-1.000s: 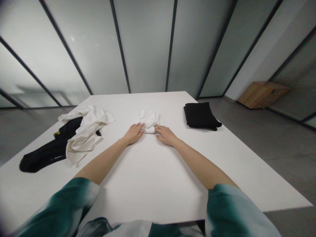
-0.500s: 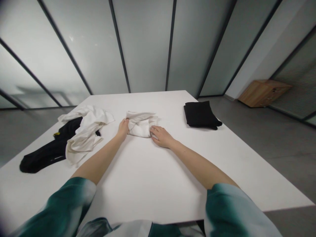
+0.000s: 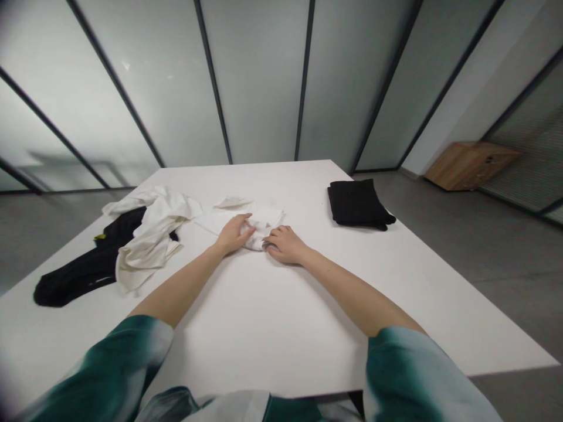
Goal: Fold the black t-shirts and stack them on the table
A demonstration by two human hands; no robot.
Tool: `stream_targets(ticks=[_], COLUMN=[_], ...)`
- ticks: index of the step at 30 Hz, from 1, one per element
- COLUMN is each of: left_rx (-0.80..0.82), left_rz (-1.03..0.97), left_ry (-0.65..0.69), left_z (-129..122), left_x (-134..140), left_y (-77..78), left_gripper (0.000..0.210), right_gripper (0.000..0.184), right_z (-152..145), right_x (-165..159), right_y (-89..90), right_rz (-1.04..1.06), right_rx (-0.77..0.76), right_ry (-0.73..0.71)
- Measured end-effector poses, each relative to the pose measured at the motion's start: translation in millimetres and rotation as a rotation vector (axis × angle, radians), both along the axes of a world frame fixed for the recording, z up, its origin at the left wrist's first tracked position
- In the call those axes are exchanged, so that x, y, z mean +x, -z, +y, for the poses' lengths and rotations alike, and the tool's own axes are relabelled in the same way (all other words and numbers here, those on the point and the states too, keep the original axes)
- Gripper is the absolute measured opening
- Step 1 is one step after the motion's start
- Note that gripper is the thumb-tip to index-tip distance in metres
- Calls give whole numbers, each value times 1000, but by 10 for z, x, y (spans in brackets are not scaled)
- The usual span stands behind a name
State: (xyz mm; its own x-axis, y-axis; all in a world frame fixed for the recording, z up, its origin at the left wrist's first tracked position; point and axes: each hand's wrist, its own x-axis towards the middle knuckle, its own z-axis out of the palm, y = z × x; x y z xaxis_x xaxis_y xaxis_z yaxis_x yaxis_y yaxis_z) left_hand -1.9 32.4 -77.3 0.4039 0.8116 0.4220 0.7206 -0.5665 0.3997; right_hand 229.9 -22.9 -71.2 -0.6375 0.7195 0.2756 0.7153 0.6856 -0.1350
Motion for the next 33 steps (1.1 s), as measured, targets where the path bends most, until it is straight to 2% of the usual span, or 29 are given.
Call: stream_targets(ticks=[2,4,7,10,14,16,17,20,23,26,29,31,33], left_rx=[-12,-49,-133,-289,-582,-768,-862,-1020,-916,-606,-291,-187,-129], left_rz=[127,204,135,-148,-843,-1164,-1263,-1359,-1352,-1201,-801,-511,-300], left_ry=[50,57,74,11,-50,-17,0,2,-50,-149,-215,-175,-71], left_z=[-73,-99,-55,36,138,163,169,188,223,252,222,158,70], left_x=[98,133,111,69,7,-31,-50,-89,-107,-152,-218,-230,-187], left_y=[-4,-12,-9,13,-16,-72,-103,-170,-158,-100,-66,-67,-73], left_gripper=[50,39,28,23,17,23,26,31,27,26,34,33,30], right_gripper=[28,28,29,34,56,65,66,57,50,52,59,60,53], right_z=[-22,-13,74,217,343,338,319,237,175,172,198,211,209], right_x=[-28,-30,39,173,300,301,288,222,169,181,283,374,440], right_y=[11,40,109,206,310,300,275,155,38,-38,-92,-117,-127], right_rz=[40,142,349,468,442,346,285,92,-40,-81,-106,-129,-138], right_rx=[-23,-37,18,100,43,-44,-80,-113,-87,-71,-50,-15,25], right_ry=[-114,-174,-86,93,268,271,249,196,276,419,592,679,701])
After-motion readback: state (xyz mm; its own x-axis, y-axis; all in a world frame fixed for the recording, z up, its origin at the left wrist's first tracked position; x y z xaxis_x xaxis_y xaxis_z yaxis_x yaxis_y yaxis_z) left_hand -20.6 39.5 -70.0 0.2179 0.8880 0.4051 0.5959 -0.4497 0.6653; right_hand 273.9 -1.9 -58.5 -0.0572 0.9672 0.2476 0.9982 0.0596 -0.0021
